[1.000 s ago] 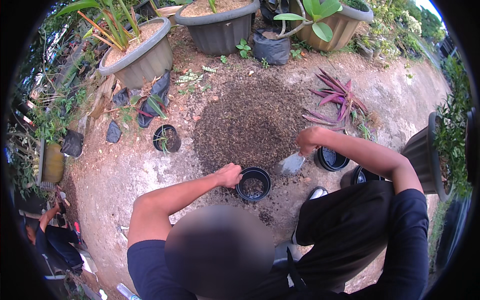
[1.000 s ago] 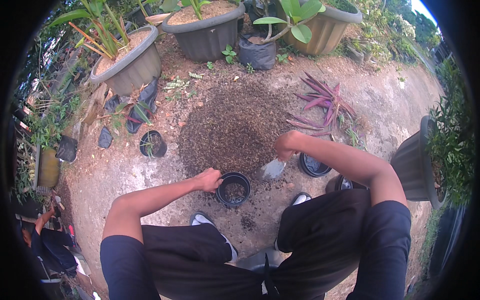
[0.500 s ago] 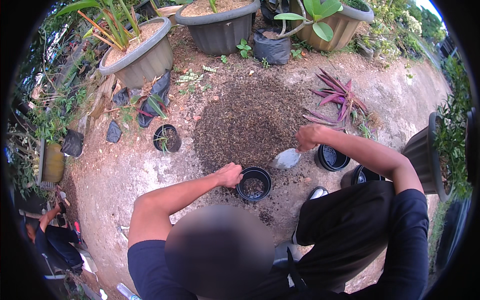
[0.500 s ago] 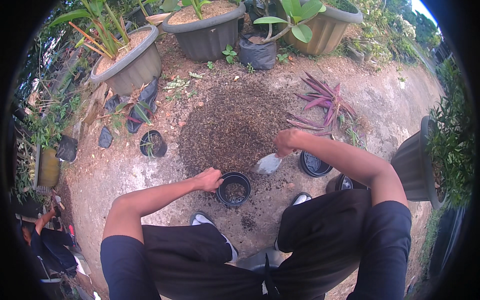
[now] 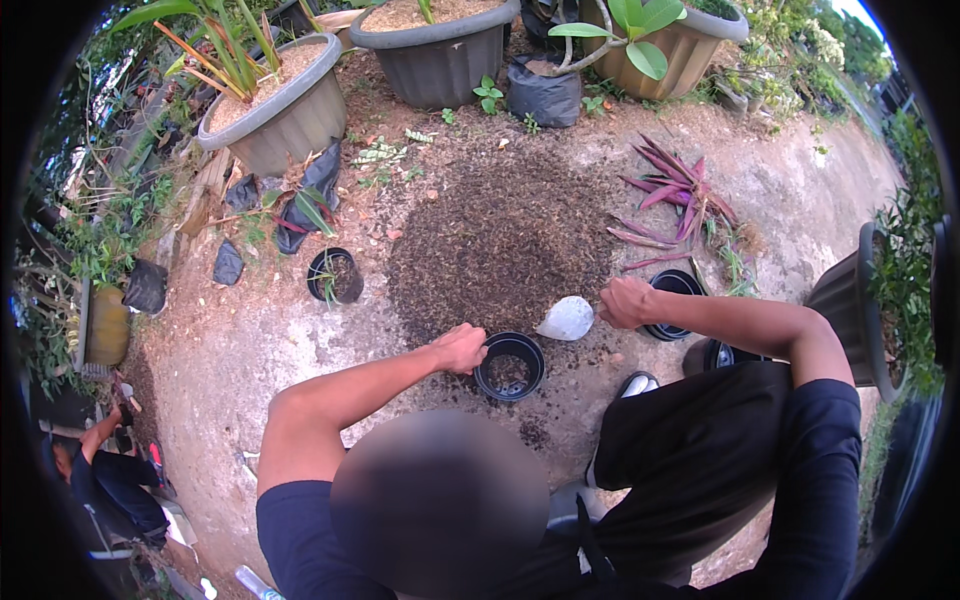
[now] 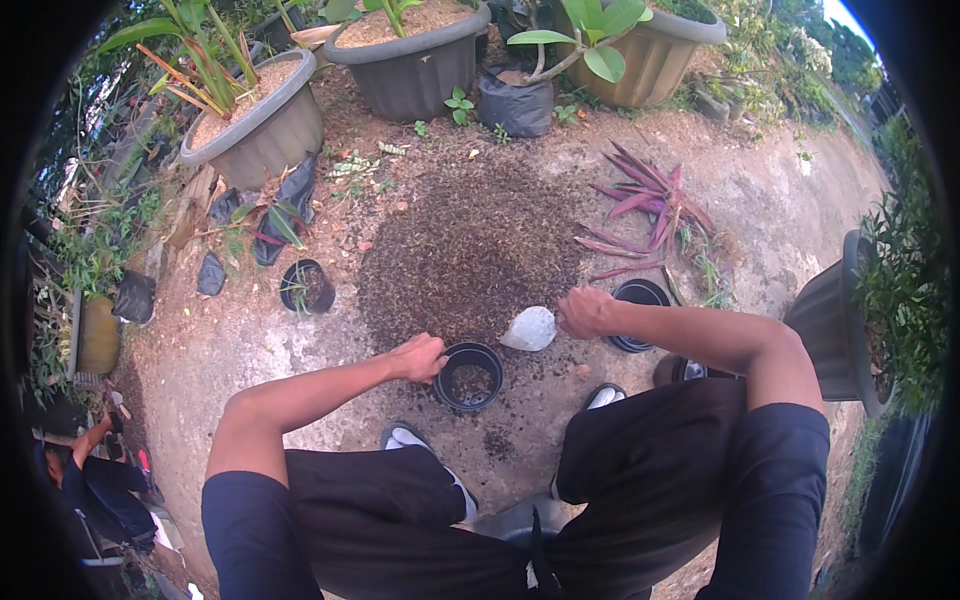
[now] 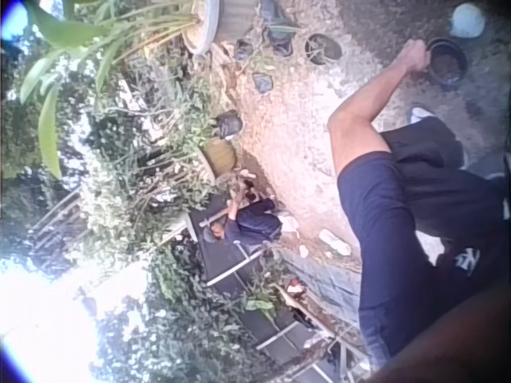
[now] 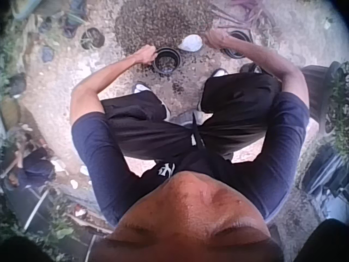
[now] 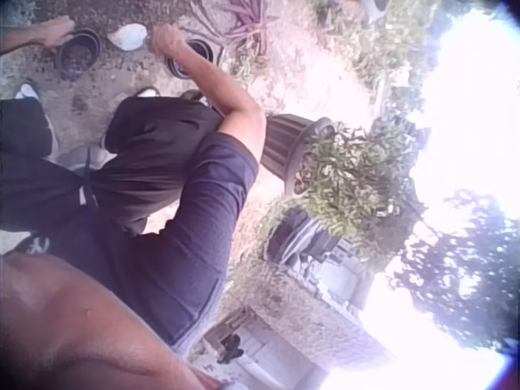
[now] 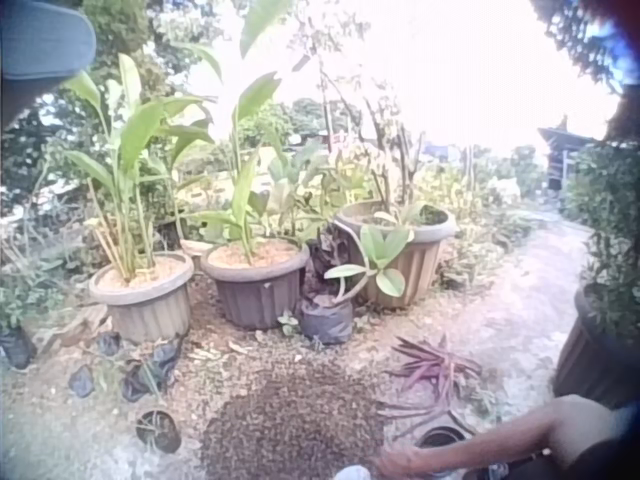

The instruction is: The person fills a black plastic pot with soil using a hand trowel and then presses the soil down by hand.

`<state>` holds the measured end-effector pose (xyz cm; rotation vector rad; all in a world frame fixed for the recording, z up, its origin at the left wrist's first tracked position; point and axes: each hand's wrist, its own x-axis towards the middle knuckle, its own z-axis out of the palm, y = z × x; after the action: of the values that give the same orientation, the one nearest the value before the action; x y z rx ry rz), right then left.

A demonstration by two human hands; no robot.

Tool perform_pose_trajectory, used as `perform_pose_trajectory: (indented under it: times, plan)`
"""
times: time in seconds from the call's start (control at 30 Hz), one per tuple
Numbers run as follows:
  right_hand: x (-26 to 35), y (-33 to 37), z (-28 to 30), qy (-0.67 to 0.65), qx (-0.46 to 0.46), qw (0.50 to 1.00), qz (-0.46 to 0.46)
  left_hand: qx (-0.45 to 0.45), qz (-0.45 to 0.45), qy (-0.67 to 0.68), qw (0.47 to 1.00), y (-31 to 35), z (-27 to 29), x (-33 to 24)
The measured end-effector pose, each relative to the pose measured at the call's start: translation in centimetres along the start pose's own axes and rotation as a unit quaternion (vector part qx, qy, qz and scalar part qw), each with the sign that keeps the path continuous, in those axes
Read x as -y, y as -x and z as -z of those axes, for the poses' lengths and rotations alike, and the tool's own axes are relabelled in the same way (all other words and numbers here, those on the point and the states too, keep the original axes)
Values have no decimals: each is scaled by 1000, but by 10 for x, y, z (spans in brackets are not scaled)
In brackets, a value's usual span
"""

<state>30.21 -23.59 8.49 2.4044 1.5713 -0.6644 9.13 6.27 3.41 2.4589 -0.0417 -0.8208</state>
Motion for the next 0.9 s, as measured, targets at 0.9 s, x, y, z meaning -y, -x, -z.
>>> perform_pose_trajectory:
  times: [0.9]
  plan:
    - [-3, -14, 41, 118, 3, 993, 27, -6, 13, -23, 1000, 2, 4, -7]
